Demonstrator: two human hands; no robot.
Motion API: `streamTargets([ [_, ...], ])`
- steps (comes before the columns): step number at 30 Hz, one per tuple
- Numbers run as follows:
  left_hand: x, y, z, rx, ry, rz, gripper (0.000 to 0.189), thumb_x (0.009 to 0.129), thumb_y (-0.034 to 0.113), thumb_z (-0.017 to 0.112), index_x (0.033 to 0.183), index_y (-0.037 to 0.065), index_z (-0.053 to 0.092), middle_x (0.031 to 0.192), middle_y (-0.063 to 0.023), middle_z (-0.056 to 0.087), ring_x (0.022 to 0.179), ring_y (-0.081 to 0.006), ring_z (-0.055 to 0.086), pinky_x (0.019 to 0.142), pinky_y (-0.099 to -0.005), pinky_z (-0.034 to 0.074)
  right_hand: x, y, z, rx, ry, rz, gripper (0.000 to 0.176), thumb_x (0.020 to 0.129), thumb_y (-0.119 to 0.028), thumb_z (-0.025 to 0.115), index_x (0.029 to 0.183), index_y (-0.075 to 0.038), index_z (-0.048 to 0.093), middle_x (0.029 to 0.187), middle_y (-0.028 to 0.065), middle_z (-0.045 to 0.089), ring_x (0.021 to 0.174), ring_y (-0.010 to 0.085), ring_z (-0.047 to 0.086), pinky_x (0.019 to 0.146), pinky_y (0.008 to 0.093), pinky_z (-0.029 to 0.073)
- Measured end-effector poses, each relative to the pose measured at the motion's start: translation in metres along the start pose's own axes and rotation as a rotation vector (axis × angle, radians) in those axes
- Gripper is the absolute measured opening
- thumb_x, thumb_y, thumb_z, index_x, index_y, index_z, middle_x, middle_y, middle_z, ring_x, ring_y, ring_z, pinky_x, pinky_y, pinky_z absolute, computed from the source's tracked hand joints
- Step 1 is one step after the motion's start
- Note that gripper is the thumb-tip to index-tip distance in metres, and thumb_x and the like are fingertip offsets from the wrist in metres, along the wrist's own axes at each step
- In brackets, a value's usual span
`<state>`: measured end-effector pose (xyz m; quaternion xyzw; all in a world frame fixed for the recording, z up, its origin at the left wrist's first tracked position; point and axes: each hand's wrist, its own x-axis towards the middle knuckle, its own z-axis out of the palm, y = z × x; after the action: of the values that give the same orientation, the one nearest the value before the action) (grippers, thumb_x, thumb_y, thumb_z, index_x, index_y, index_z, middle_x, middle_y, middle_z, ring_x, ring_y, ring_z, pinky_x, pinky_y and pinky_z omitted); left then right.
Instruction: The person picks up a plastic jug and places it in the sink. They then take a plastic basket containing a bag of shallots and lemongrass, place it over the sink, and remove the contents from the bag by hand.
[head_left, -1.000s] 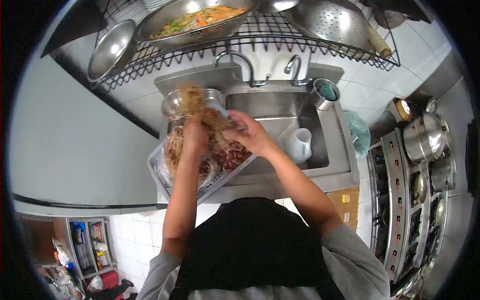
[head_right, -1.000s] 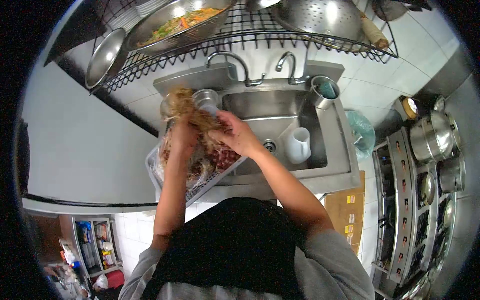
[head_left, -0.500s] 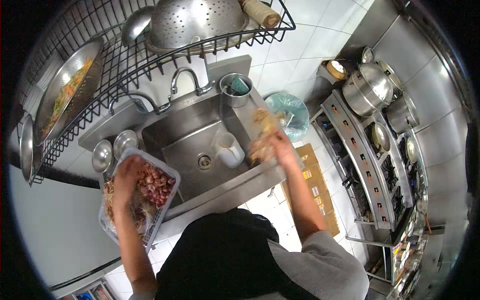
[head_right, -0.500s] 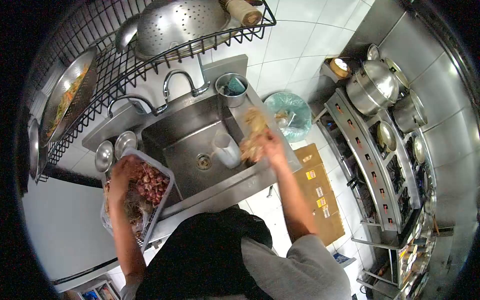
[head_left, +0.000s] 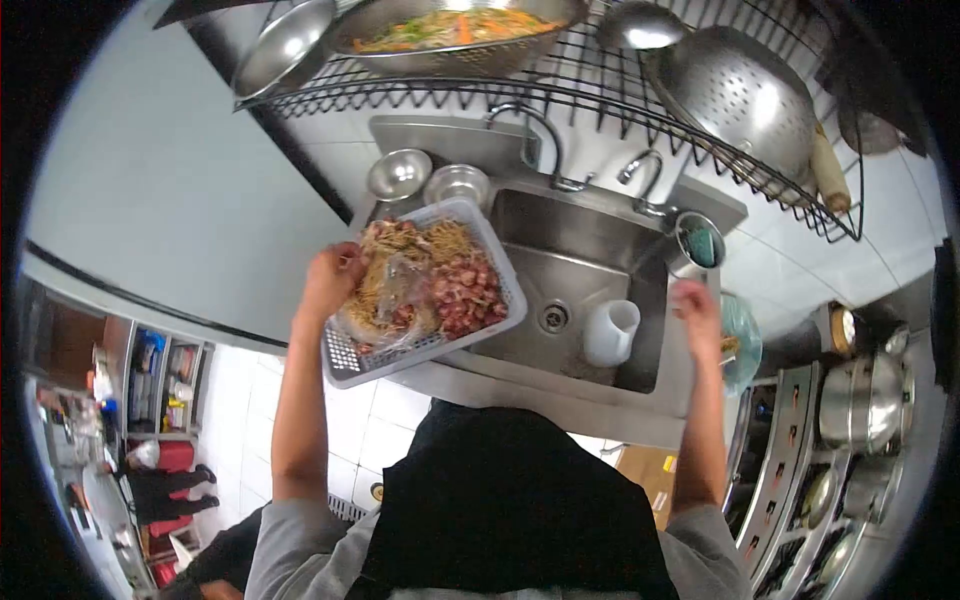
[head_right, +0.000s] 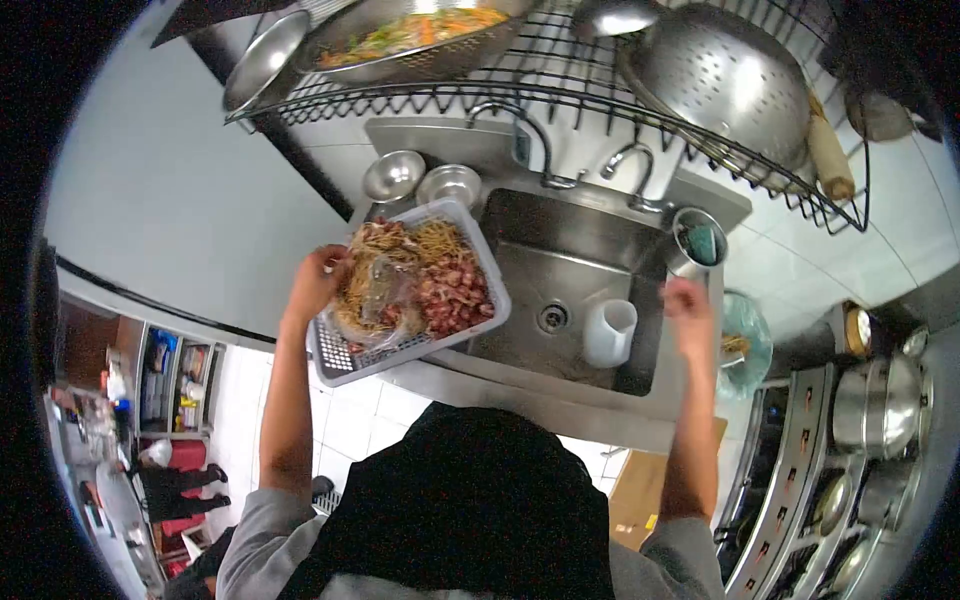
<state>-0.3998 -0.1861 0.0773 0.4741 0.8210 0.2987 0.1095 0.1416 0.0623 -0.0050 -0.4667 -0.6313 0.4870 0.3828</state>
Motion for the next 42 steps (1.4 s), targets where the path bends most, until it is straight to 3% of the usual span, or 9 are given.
streamTargets([
  [7,-0.044,0.007,0.015,0.388,0.162,0.115,0.065,0.066,0.029,0.079,0.124,0.007,0.057,0.118,-0.017,0.049,0.112,-0.0363,0.044,0.092,-0.0464,0.035,0.0,-0.1,0.279,0.081,-0.605,-0.31,0.036,0.083,-0.01,0.069,0.117,-0.006,0.058,0.106,0.0086,0.065,0.101,0.0178,0.061,0.086,0.0324,0.051],
  [15,-0.048,-0.02,0.027,0.259,0.228,0.087,0.056,0.066,0.018,0.075,0.117,0.002,0.059,0.129,-0.0173,0.046,0.121,-0.036,0.04,0.099,-0.0481,0.031,-0.023,-0.121,0.379,-0.419,-0.756,-0.916,0.045,0.074,-0.019,0.074,0.116,-0.009,0.059,0.139,0.0169,0.037,0.135,0.0406,0.027,0.111,0.051,0.026],
  [20,-0.022,-0.063,0.021,-0.102,0.177,0.11,0.045,0.066,0.019,0.072,0.104,-0.002,0.064,0.119,-0.0179,0.053,0.114,-0.0365,0.047,0.096,-0.0471,0.037,-0.033,-0.083,0.359,-0.578,-0.827,-0.828,0.045,0.073,-0.028,0.076,0.11,-0.007,0.06,0.133,0.0165,0.045,0.129,0.0377,0.036,0.106,0.0475,0.033],
  [22,-0.006,-0.057,0.009,-0.217,0.177,0.172,0.043,0.065,0.023,0.071,0.098,-0.003,0.066,0.113,-0.018,0.056,0.11,-0.0359,0.05,0.093,-0.0469,0.039,-0.029,-0.099,0.358,-0.286,-0.734,-0.475,0.047,0.069,-0.02,0.079,0.109,-0.006,0.059,0.133,0.016,0.046,0.129,0.0355,0.039,0.105,0.0442,0.034],
  [26,0.021,-0.026,-0.01,0.007,0.125,0.323,0.038,0.067,0.017,0.071,0.097,-0.006,0.064,0.101,-0.0203,0.062,0.098,-0.0382,0.057,0.088,-0.0423,0.046,-0.005,-0.144,0.385,-0.3,-0.452,-0.749,0.066,0.067,-0.02,0.081,0.126,-0.008,0.053,0.131,0.0148,0.051,0.124,0.0327,0.047,0.103,0.0424,0.038],
  [31,0.043,0.006,-0.032,-0.021,-0.072,0.276,0.039,0.072,0.026,0.073,0.094,-0.005,0.064,0.085,-0.0178,0.065,0.074,-0.0366,0.062,0.067,-0.0419,0.048,0.028,-0.13,0.428,-0.272,-0.561,-0.797,0.065,0.068,-0.017,0.079,0.127,-0.005,0.052,0.125,0.0168,0.055,0.121,0.0347,0.049,0.105,0.0416,0.037],
  [34,0.042,0.01,-0.052,-0.376,-0.319,-0.031,0.045,0.081,0.035,0.07,0.105,-0.003,0.062,0.098,-0.0186,0.065,0.087,-0.0306,0.063,0.075,-0.0383,0.048,0.03,-0.138,0.424,-0.356,-0.617,-0.627,0.061,0.071,-0.014,0.077,0.126,-0.004,0.052,0.121,0.0173,0.059,0.113,0.0352,0.055,0.1,0.0412,0.042],
  [37,0.05,-0.04,-0.028,-0.825,-0.131,0.035,0.051,0.09,0.04,0.062,0.118,-0.002,0.057,0.113,-0.0186,0.062,0.104,-0.0279,0.06,0.086,-0.037,0.047,0.018,-0.137,0.415,-0.177,-0.602,-0.356,0.053,0.077,-0.015,0.074,0.124,-0.003,0.054,0.114,0.0184,0.063,0.103,0.0328,0.061,0.094,0.0398,0.047],
  [42,0.018,-0.094,-0.001,-0.264,-0.062,0.23,0.052,0.087,0.029,0.065,0.126,-0.003,0.052,0.121,-0.021,0.056,0.114,-0.0323,0.054,0.098,-0.0369,0.041,0.04,-0.099,0.405,-0.206,-0.53,-0.336,0.038,0.088,-0.018,0.064,0.122,-0.003,0.057,0.113,0.0194,0.064,0.101,0.0235,0.062,0.089,0.0349,0.048],
])
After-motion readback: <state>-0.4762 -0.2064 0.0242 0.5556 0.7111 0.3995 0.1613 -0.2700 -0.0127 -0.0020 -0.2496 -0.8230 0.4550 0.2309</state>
